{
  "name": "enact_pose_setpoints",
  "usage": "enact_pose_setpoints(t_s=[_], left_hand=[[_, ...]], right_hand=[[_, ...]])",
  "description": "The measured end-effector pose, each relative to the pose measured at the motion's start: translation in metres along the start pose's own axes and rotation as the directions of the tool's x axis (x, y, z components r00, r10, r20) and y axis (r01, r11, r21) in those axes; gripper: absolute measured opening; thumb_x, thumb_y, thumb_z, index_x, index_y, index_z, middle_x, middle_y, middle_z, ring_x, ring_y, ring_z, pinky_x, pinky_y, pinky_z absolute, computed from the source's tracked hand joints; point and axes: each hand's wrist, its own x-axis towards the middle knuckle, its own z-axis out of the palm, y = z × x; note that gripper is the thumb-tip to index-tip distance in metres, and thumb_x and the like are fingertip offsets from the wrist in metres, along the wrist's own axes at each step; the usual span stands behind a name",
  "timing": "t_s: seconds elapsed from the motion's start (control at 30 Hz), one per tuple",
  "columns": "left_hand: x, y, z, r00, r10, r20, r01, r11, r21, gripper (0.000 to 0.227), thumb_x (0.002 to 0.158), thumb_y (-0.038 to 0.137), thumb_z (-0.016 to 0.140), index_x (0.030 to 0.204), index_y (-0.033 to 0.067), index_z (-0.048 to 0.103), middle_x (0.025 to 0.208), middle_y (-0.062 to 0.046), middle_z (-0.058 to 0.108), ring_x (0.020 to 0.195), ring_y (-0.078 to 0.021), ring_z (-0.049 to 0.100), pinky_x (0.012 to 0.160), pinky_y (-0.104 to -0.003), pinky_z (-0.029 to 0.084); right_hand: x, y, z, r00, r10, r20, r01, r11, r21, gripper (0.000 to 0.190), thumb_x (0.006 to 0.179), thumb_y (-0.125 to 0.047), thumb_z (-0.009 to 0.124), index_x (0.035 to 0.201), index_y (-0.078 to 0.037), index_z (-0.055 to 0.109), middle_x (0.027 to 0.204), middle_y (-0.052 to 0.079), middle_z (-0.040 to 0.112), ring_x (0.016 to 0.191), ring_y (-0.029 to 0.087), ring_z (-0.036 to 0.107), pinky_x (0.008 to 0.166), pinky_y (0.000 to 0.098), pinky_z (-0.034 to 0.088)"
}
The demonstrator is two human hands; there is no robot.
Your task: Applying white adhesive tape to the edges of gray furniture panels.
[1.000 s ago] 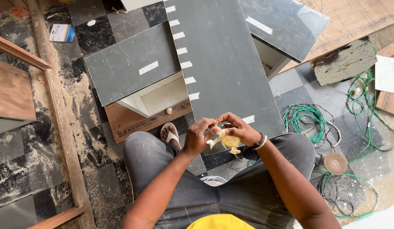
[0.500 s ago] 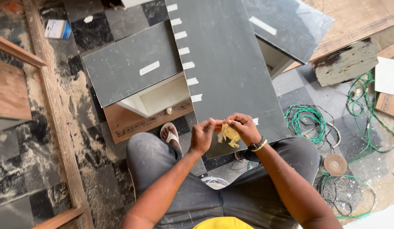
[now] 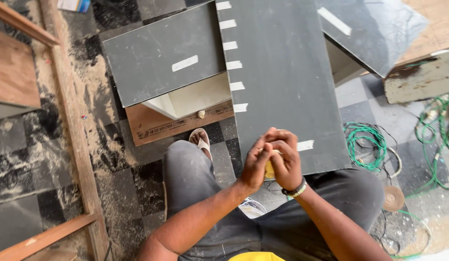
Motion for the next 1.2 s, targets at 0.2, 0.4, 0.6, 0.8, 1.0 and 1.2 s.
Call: enact_pose_setpoints(t_s=[0.2,0.4,0.6,0.8,1.0,1.2], left_hand=[[0.025,0.004,-0.004,0.997,-0.062,0.036,0.066,0.988,-0.138,0.063,0.106,0.04,0.059,0.154,0.0012,0.045,0.138,-0.008,0.059,0.124,-0.0146,0.059,0.106,-0.029,0.05],[0.068,0.007,-0.034,0.981,-0.089,-0.172,0.054,0.979,-0.198,0.046,0.108,0.04,0.051,0.117,-0.0027,0.065,0.106,-0.013,0.07,0.092,-0.0201,0.07,0.079,-0.034,0.06],[0.065,-0.03,-0.047,0.972,-0.151,-0.181,0.153,0.988,-0.002,0.062,0.113,0.056,0.041,0.095,0.0002,0.062,0.088,-0.014,0.068,0.073,-0.0219,0.068,0.064,-0.035,0.058],[0.051,-0.025,-0.045,0.942,-0.323,-0.088,0.312,0.942,-0.124,0.091,0.096,0.083,0.021,0.125,0.0038,0.055,0.112,-0.015,0.065,0.1,-0.0225,0.068,0.085,-0.036,0.06],[0.026,-0.006,-0.022,0.955,-0.268,0.129,0.293,0.923,-0.248,0.102,0.086,0.089,0.023,0.148,0.0101,0.04,0.139,-0.011,0.055,0.133,-0.0236,0.054,0.114,-0.041,0.045],[0.024,-0.047,-0.046,0.94,-0.181,0.29,0.271,0.911,-0.312,0.106,0.097,0.091,0.031,0.151,-0.0001,0.036,0.138,-0.014,0.052,0.133,-0.0254,0.053,0.118,-0.045,0.042]], right_hand=[[0.004,0.02,-0.012,0.991,-0.124,0.041,0.126,0.99,-0.066,0.043,0.109,-0.037,0.041,0.122,-0.005,0.066,0.142,0.013,0.056,0.145,0.028,0.044,0.124,0.0439,0.034],[0.004,0.028,-0.013,0.991,-0.07,0.117,0.044,0.977,0.21,0.073,0.1,-0.05,0.062,0.156,-0.009,0.038,0.156,0.016,0.045,0.149,0.032,0.042,0.127,0.048,0.034],[0.005,0.02,-0.011,0.942,-0.184,0.282,0.168,0.982,0.082,0.074,0.088,-0.038,0.078,0.148,-0.009,0.047,0.163,0.021,0.029,0.152,0.037,0.036,0.124,0.0515,0.032],[0.006,0.012,-0.011,0.962,-0.076,0.262,0.121,0.98,-0.161,0.089,0.069,-0.036,0.09,0.143,-0.008,0.049,0.161,0.024,0.028,0.15,0.041,0.035,0.12,0.0532,0.035],[-0.008,0.009,-0.011,0.98,-0.152,0.125,0.184,0.933,-0.31,0.072,0.073,-0.023,0.09,0.134,-0.004,0.056,0.131,0.016,0.059,0.131,0.032,0.053,0.123,0.0555,0.033],[-0.015,0.023,-0.008,0.995,0.082,0.052,-0.086,0.993,0.083,0.044,0.084,-0.008,0.075,0.125,0.0,0.061,0.118,0.012,0.072,0.113,0.021,0.07,0.099,0.034,0.056]])
